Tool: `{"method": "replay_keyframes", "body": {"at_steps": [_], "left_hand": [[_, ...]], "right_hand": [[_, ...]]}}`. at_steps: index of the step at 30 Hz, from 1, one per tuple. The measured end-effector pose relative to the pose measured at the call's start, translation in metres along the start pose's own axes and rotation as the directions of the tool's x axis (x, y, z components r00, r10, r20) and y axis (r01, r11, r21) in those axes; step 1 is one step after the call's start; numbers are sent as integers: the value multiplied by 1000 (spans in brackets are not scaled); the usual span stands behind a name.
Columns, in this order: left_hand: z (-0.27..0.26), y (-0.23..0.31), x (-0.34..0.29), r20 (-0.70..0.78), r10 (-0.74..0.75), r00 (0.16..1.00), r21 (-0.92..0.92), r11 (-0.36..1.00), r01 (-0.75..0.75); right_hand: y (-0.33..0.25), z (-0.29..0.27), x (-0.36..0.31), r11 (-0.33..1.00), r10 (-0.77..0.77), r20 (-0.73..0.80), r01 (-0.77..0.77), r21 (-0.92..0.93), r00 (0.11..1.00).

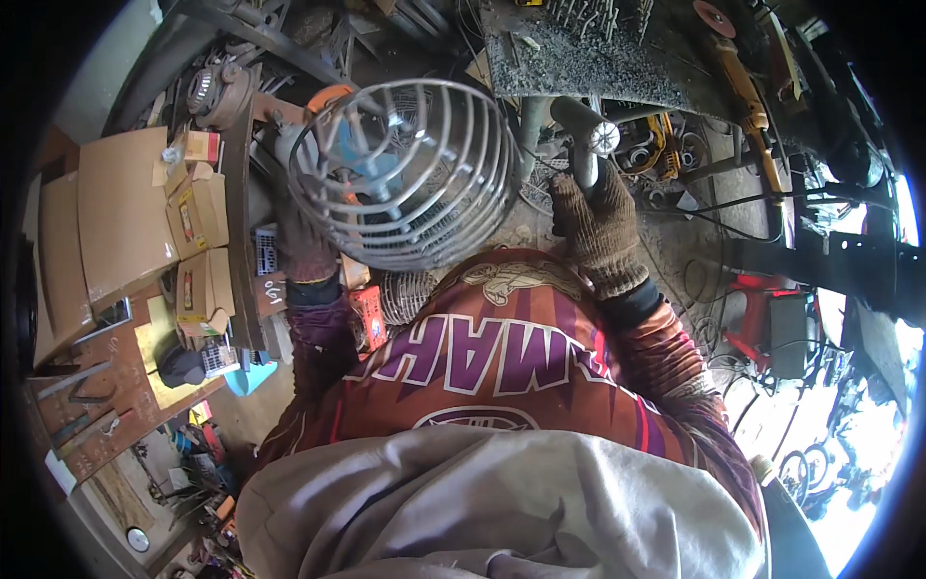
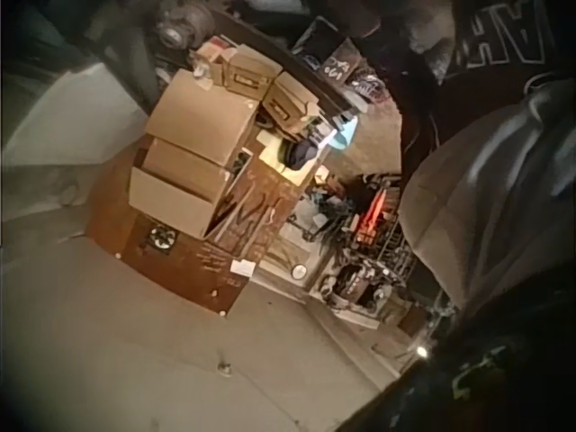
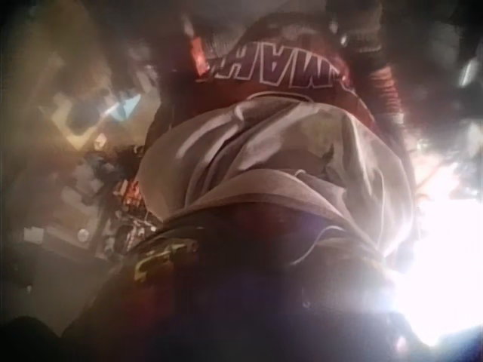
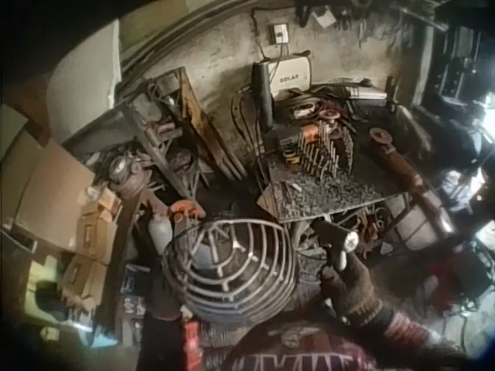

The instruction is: The person holds a metal cage structure with gloved hands and uses a hammer to strike the wires, adjusting their shape. The person rotates the cage to work on different sections.

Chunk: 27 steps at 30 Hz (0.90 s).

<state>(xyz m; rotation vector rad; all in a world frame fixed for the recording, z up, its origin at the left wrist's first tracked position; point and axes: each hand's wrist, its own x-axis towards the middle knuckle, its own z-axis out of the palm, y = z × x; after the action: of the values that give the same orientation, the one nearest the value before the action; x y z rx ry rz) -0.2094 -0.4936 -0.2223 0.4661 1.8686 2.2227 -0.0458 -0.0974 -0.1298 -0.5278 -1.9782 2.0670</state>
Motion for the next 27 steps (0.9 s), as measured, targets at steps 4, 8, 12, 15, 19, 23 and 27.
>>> {"method": "replay_keyframes", "body": {"at_steps": [4,8,12,15,19,23,27], "left_hand": [[7,-19,-6,55,-15,998,-84,996,20],[19,-19,-3,89,2,996,-116,993,9],[37,-7,-8,122,46,992,-204,979,-20],[59,10,-6,293,122,948,-576,814,74],[61,5,-28,213,81,974,-248,969,-26],[91,10,-48,-203,97,974,532,847,26],[115,24,-66,-283,12,959,551,820,152]], "right_hand": [[2,-9,0,998,50,17,-51,35,999],[3,-23,4,997,50,24,-51,52,998],[6,-46,10,993,89,57,-93,71,994],[13,-66,17,992,92,86,-98,76,992],[17,-86,24,990,91,138,-105,94,986],[16,-102,28,987,107,166,-124,98,980],[18,-115,29,989,110,188,-127,82,976]]}}
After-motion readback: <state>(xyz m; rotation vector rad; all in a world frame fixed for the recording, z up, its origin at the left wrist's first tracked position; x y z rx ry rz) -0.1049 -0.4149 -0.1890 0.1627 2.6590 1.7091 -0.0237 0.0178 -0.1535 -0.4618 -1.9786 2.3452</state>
